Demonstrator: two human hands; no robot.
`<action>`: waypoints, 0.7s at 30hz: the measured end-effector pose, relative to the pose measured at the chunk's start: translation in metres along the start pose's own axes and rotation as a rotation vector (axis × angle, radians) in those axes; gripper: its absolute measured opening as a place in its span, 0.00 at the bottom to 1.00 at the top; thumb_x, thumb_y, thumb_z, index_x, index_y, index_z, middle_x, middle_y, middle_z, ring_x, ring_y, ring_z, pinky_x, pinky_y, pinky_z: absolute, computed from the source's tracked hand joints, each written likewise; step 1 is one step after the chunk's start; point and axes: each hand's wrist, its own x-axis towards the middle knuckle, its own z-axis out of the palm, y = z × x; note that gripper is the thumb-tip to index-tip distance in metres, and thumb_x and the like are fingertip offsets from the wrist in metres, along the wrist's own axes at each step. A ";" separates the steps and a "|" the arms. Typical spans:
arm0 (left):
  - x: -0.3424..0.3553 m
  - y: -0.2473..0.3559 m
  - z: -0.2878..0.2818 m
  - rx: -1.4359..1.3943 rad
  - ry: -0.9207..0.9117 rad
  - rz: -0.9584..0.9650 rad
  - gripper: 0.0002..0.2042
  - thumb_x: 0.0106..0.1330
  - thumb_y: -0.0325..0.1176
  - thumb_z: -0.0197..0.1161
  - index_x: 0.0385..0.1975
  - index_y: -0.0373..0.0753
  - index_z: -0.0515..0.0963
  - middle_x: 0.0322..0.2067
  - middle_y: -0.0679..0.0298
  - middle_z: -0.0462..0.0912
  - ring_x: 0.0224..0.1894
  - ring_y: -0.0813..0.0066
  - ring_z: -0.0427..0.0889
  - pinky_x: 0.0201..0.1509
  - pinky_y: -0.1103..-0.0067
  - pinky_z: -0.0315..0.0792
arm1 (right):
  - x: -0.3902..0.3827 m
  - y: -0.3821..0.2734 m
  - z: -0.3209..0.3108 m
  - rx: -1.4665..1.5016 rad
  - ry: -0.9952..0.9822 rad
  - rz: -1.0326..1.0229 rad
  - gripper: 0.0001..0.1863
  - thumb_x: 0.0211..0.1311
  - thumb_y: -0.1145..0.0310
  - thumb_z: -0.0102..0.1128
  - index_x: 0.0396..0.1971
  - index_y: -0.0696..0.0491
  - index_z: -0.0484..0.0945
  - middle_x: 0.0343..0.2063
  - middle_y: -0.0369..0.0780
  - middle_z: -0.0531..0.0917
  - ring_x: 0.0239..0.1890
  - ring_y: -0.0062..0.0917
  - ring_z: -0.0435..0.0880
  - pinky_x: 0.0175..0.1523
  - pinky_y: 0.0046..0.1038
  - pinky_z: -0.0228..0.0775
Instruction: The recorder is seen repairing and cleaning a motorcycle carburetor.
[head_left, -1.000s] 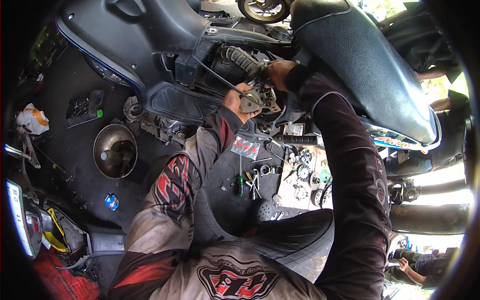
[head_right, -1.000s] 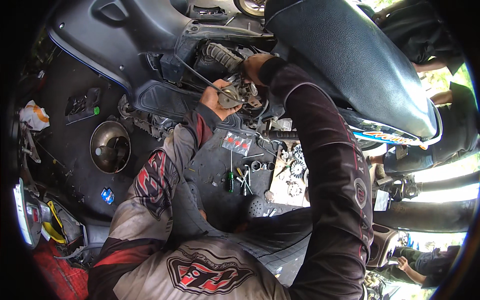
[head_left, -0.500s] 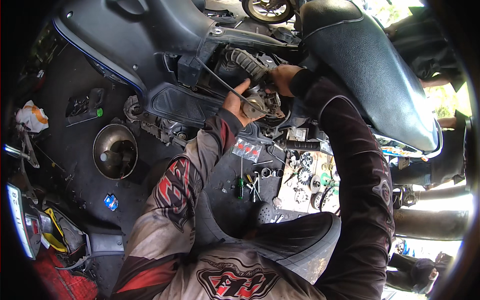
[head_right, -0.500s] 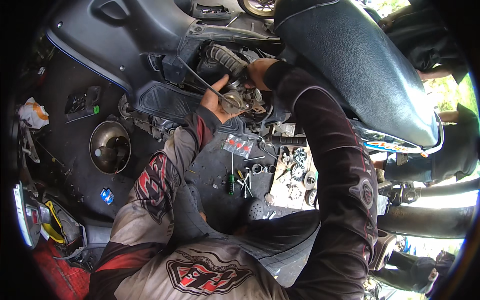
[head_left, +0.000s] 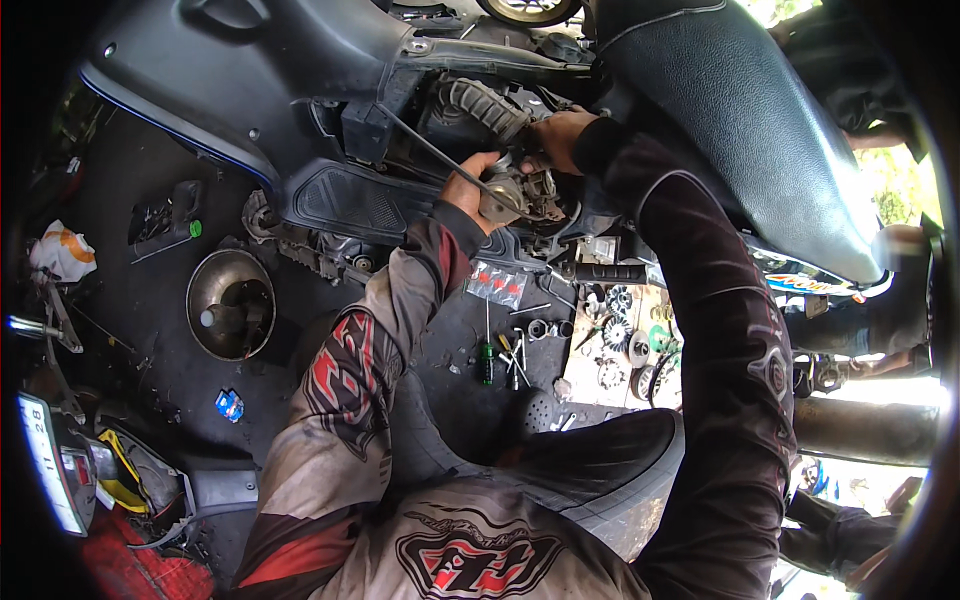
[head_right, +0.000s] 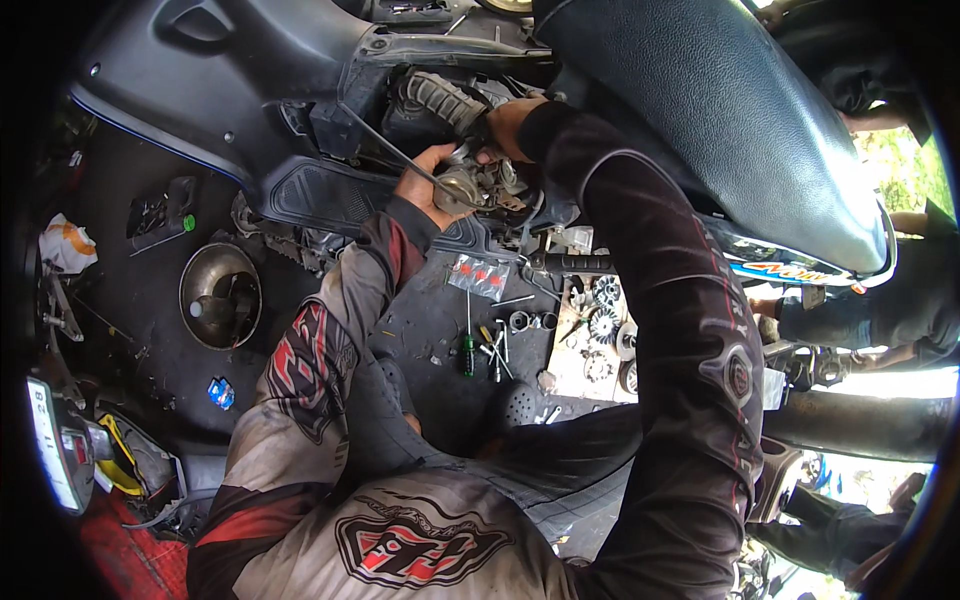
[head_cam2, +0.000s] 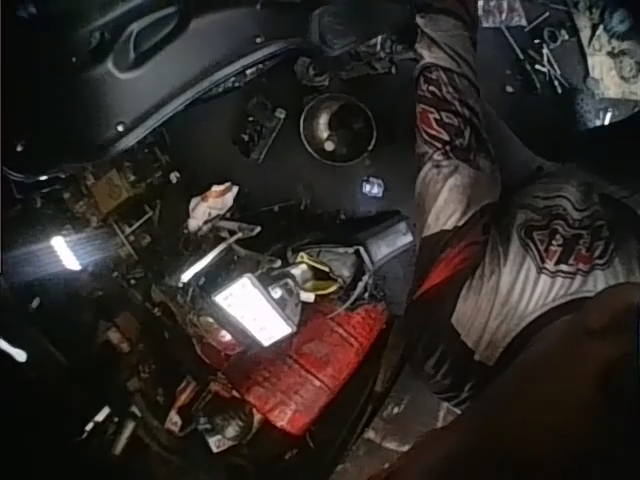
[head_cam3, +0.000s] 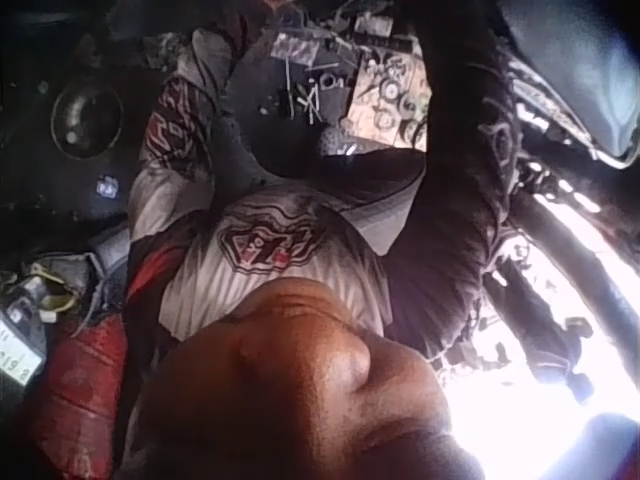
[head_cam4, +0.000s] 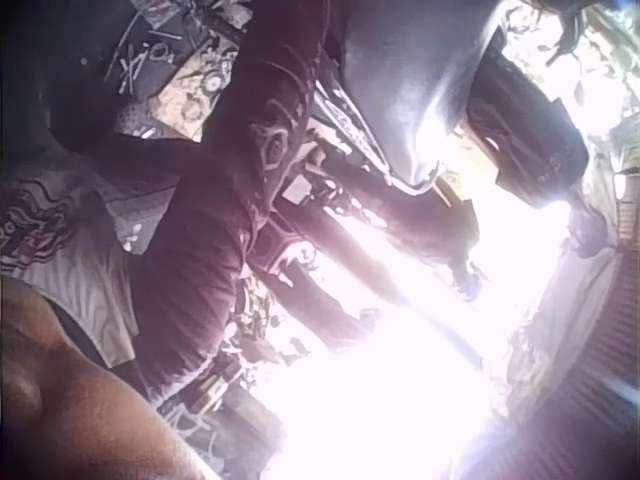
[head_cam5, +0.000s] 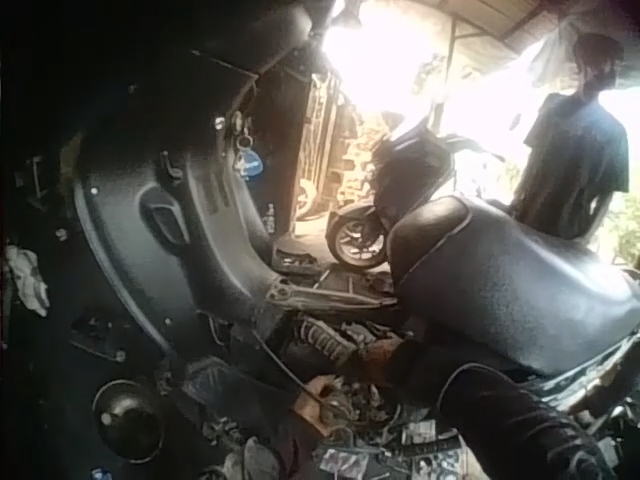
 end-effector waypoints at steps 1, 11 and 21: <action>0.003 0.002 -0.001 0.005 -0.031 -0.018 0.17 0.67 0.44 0.58 0.49 0.38 0.74 0.43 0.57 0.82 0.44 0.60 0.83 0.46 0.62 0.77 | 0.003 0.004 0.002 0.007 -0.011 -0.028 0.35 0.61 0.36 0.57 0.57 0.50 0.75 0.43 0.49 0.85 0.53 0.44 0.82 0.60 0.47 0.66; 0.004 0.007 -0.009 -0.047 -0.101 -0.061 0.18 0.66 0.39 0.56 0.50 0.33 0.73 0.43 0.54 0.82 0.44 0.57 0.84 0.51 0.60 0.79 | 0.001 0.019 0.015 0.161 0.121 -0.147 0.31 0.60 0.38 0.60 0.52 0.48 0.81 0.41 0.48 0.86 0.49 0.44 0.83 0.56 0.47 0.68; -0.001 0.005 -0.007 -0.052 -0.119 -0.003 0.17 0.67 0.40 0.56 0.49 0.34 0.74 0.38 0.55 0.83 0.39 0.57 0.86 0.47 0.59 0.81 | -0.001 0.012 0.022 0.139 0.293 -0.131 0.35 0.53 0.31 0.62 0.34 0.54 0.87 0.29 0.49 0.86 0.38 0.47 0.85 0.47 0.45 0.73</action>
